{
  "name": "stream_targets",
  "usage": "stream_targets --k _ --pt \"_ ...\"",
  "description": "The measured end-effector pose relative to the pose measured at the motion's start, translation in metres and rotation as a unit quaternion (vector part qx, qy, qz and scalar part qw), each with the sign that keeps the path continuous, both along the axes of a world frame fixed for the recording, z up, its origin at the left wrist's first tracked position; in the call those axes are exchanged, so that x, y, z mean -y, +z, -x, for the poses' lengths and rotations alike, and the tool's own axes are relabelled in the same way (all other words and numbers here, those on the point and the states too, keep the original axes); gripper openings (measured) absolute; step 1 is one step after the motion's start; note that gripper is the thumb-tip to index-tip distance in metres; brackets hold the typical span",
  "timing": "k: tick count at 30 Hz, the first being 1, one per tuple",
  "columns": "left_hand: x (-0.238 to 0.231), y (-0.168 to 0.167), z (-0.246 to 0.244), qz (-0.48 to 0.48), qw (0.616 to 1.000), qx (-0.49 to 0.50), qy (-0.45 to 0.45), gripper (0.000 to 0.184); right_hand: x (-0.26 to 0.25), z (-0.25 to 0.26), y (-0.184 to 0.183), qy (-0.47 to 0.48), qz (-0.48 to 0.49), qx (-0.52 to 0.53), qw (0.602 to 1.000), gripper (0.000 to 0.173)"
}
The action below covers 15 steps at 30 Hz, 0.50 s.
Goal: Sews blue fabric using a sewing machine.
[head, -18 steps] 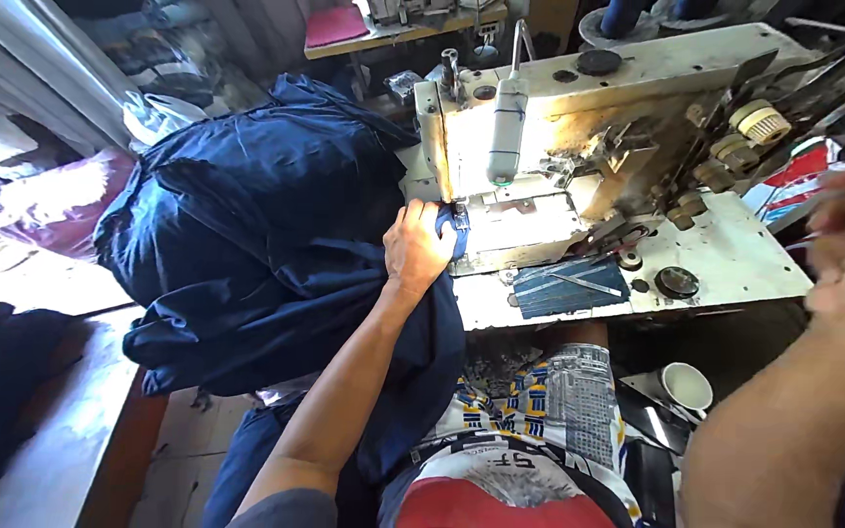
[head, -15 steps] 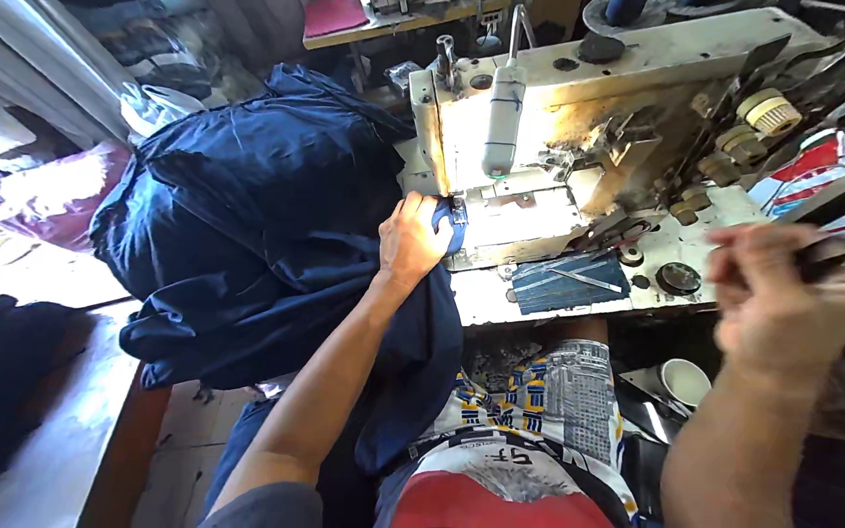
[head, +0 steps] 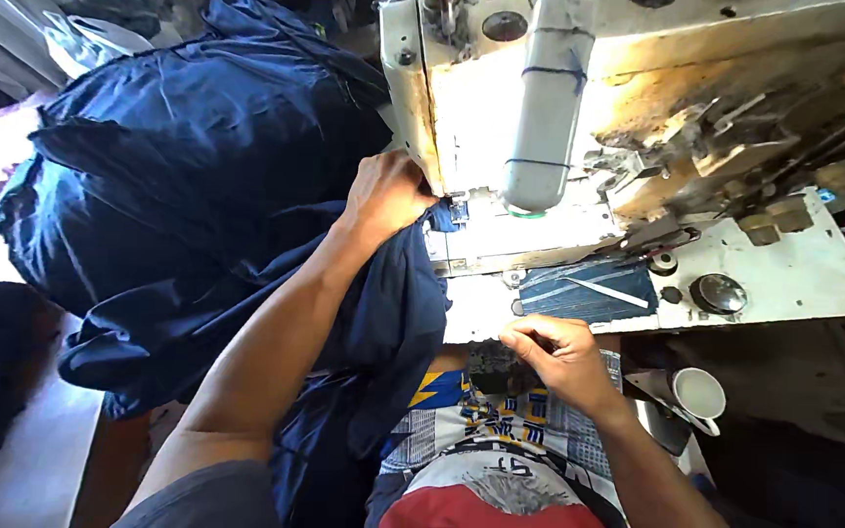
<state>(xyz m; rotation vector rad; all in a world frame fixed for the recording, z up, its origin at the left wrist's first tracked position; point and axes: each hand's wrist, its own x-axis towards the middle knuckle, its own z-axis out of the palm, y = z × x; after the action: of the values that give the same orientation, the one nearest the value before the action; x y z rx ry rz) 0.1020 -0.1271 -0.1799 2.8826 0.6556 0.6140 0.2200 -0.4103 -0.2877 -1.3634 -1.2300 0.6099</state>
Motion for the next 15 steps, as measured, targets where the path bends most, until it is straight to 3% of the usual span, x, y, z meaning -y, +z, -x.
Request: stream_targets --k 8,12,15 --pt "-0.020 0.005 -0.022 0.026 0.996 0.019 0.084 0.032 -0.029 0.024 0.017 0.034 0.040 0.053 0.997 0.020" --pt "-0.041 -0.003 -0.033 -0.028 0.982 0.032 0.185 0.028 -0.039 0.030 0.027 0.017 0.111 0.153 0.982 0.044" --pt "-0.044 0.004 -0.008 -0.024 0.972 0.022 0.232 0.032 -0.033 0.022 0.036 0.005 0.080 0.176 0.981 0.044"
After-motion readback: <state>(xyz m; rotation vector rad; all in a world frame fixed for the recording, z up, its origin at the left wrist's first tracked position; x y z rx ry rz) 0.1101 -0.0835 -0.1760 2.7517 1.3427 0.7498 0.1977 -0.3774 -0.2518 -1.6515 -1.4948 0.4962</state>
